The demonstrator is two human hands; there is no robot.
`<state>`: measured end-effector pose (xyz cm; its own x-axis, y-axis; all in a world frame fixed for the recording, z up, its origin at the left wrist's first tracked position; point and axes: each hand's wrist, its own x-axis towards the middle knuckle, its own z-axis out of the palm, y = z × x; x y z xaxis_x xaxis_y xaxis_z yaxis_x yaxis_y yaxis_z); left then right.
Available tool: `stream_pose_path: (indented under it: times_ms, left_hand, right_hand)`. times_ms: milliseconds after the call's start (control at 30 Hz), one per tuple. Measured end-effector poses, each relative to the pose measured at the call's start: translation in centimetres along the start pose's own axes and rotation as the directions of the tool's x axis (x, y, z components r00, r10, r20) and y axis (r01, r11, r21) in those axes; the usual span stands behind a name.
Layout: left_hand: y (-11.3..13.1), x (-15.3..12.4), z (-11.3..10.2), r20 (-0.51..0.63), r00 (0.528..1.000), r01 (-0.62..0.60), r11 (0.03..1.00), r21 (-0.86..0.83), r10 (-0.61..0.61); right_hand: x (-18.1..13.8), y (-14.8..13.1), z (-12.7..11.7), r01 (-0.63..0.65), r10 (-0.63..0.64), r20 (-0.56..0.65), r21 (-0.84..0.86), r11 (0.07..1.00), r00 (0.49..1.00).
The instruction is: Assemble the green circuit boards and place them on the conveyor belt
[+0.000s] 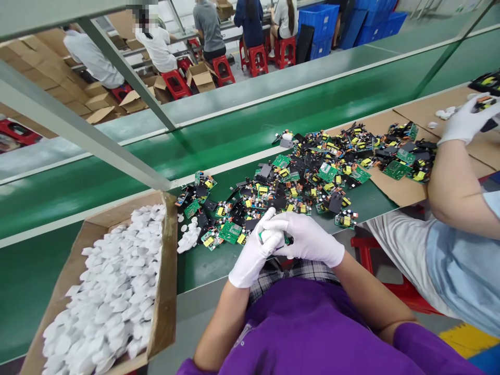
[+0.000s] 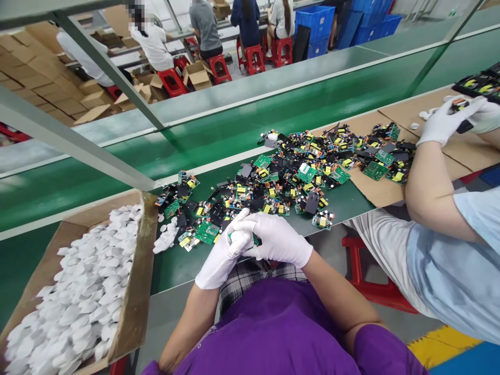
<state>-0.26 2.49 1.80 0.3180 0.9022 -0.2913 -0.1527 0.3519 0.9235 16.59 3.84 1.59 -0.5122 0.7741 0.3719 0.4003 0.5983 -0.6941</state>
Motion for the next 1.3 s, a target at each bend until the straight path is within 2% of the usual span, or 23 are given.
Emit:
stream_pose_path:
  times_ms: [133,300,600,667,800,900,1000,1167,1300]
  left_hand:
    - [-0.3,-0.2,-0.4,0.025,1.000,0.014,0.997,0.077,-0.016]
    - [-0.2,-0.3,-0.9,0.058,0.998,0.003,0.994,0.107,-0.009]
    - [-0.4,-0.3,-1.4,0.153,0.988,0.012,1.000,-0.028,-0.007]
    - [-0.8,0.0,-1.2,0.108,0.994,-0.006,0.998,-0.058,0.012]
    - [-1.4,0.5,-0.6,-0.052,0.994,-0.102,0.994,-0.030,0.100]
    - [-1.6,0.3,-0.6,-0.009,0.995,-0.104,0.993,-0.064,0.103]
    - [-1.5,-0.4,-0.9,0.069,0.993,-0.078,0.983,-0.165,0.091]
    - [-1.7,-1.4,-1.8,-0.021,0.996,-0.089,0.973,-0.213,0.087]
    - [-1.5,-3.0,-3.5,0.001,0.989,-0.144,0.941,-0.306,0.151]
  right_hand:
    - [0.0,0.0,-0.4,-0.014,0.015,0.026,-0.023,1.000,1.000]
    - [-0.1,0.3,-0.1,-0.032,0.032,-0.001,-0.002,0.999,0.999]
    - [-0.3,0.5,0.1,-0.010,0.012,-0.026,0.083,0.997,1.000]
    - [-0.1,0.4,0.2,-0.008,0.013,-0.049,0.102,0.995,0.999]
    - [-0.1,0.3,0.7,-0.038,0.045,-0.077,0.083,0.996,0.996]
    - [-0.4,0.2,1.1,-0.053,0.058,-0.062,0.081,0.995,0.996]
    - [-0.6,0.0,1.4,-0.027,0.030,-0.033,0.088,0.996,0.999]
    - [0.2,-0.7,2.0,-0.001,0.008,0.117,-0.054,0.999,0.993]
    - [1.9,-1.6,2.6,0.104,-0.069,0.226,-0.148,0.983,0.972]
